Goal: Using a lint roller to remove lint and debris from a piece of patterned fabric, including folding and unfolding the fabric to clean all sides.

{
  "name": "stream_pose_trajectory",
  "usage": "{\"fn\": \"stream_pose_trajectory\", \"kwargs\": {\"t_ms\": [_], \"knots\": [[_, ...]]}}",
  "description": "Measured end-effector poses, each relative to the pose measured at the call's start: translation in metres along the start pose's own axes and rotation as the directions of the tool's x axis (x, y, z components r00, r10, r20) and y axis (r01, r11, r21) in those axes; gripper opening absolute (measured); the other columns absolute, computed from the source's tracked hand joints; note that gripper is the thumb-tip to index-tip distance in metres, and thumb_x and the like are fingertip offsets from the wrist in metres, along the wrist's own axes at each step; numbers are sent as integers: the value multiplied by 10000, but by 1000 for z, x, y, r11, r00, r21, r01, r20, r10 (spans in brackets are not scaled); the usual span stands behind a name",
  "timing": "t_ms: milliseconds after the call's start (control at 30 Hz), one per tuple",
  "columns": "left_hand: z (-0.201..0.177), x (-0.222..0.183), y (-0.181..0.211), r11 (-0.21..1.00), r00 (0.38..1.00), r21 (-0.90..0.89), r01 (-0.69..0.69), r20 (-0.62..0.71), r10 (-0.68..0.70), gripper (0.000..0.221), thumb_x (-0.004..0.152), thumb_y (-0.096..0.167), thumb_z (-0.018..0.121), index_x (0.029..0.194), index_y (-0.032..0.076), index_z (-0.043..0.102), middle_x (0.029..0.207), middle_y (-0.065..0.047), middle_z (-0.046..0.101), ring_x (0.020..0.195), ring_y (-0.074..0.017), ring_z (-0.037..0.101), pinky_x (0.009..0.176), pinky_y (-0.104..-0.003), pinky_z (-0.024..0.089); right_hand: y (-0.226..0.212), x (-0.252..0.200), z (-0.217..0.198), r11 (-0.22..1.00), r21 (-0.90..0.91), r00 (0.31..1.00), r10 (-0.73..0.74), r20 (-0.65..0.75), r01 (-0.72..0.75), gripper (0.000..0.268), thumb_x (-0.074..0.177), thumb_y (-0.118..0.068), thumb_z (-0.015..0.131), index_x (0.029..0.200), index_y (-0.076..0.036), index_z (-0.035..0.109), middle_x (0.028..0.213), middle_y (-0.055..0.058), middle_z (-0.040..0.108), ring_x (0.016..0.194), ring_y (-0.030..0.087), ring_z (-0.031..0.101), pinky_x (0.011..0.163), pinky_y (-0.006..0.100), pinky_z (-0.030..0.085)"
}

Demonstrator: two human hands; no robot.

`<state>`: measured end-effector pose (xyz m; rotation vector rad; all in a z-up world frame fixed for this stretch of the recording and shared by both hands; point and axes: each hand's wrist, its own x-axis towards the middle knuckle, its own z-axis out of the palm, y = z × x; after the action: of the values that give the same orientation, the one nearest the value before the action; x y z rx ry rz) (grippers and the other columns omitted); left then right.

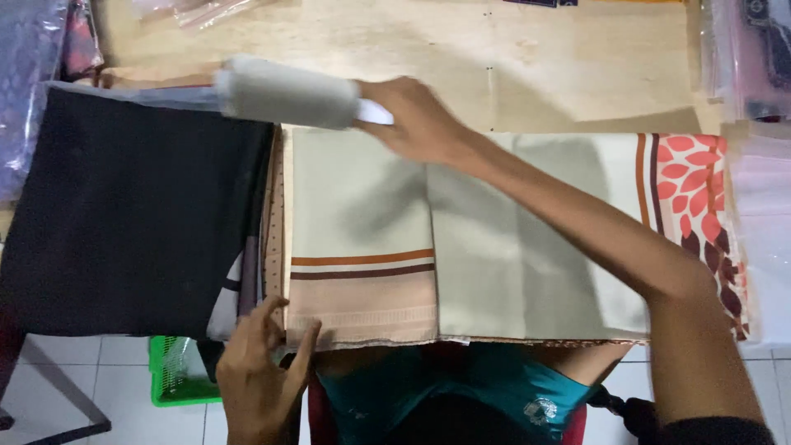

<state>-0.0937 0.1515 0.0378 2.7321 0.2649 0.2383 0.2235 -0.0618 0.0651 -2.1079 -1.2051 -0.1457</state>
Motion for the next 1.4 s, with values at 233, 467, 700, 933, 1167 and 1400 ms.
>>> {"fn": "stream_pose_trajectory", "kwargs": {"t_ms": [233, 467, 700, 933, 1167, 1400], "knots": [[48, 39, 63, 570, 563, -199, -797, 95, 821, 484, 927, 379, 743, 1337, 191, 567, 1468, -198, 473, 1377, -443, 427, 1087, -607, 403, -1, -132, -75, 938, 38, 937, 347, -34, -345, 186, 979, 9, 641, 1156, -31, 684, 808, -48, 528, 734, 108, 436, 638, 262, 355], [64, 56, 60, 357, 276, -182, -916, 357, 892, 859, 747, 311, 821, 1480, 215, 384, 1605, -156, 349, 1391, -385, 387, 1103, -513, 358, -13, -214, -75, 887, -83, 890, 455, 6, -453, 130, 865, 57, 568, 822, -57, 523, 653, 3, 476, 641, 127, 386, 576, 303, 329], [67, 60, 56, 245, 146, -298, -923, 318, 937, 557, 874, 156, 775, 1346, 157, 479, 1408, -186, 510, 1202, -343, 508, 986, -446, 501, -8, -229, -69, 854, -112, 861, 508, -39, -509, 144, 800, 58, 488, 814, -85, 495, 637, 32, 444, 651, 185, 293, 556, 338, 305], [58, 57, 64, 203, 84, -310, -929, 357, 930, 470, 903, 137, 736, 1324, 131, 529, 1314, -182, 559, 1151, -340, 527, 937, -433, 499, -6, -231, -70, 861, -89, 866, 500, -28, -500, 195, 801, 83, 486, 901, -66, 563, 658, 43, 464, 683, 189, 277, 572, 316, 336], [45, 67, 77, 229, 110, -379, -897, 311, 944, 354, 962, 215, 659, 1273, 121, 519, 1337, -153, 549, 1089, -299, 517, 859, -409, 419, -12, -220, -78, 838, -30, 838, 543, -49, -545, 99, 919, -15, 577, 998, -50, 626, 703, 33, 582, 623, 181, 401, 604, 318, 369], [51, 130, 98, 593, 578, -360, -720, 162, 800, 695, 922, 552, 631, 1444, 134, 441, 1385, -143, 478, 1192, -348, 492, 891, -487, 442, -6, -210, -95, 808, -80, 812, 581, -58, -583, 125, 995, -106, 656, 905, -30, 615, 648, 151, 572, 576, 271, 528, 626, 408, 445]]}}
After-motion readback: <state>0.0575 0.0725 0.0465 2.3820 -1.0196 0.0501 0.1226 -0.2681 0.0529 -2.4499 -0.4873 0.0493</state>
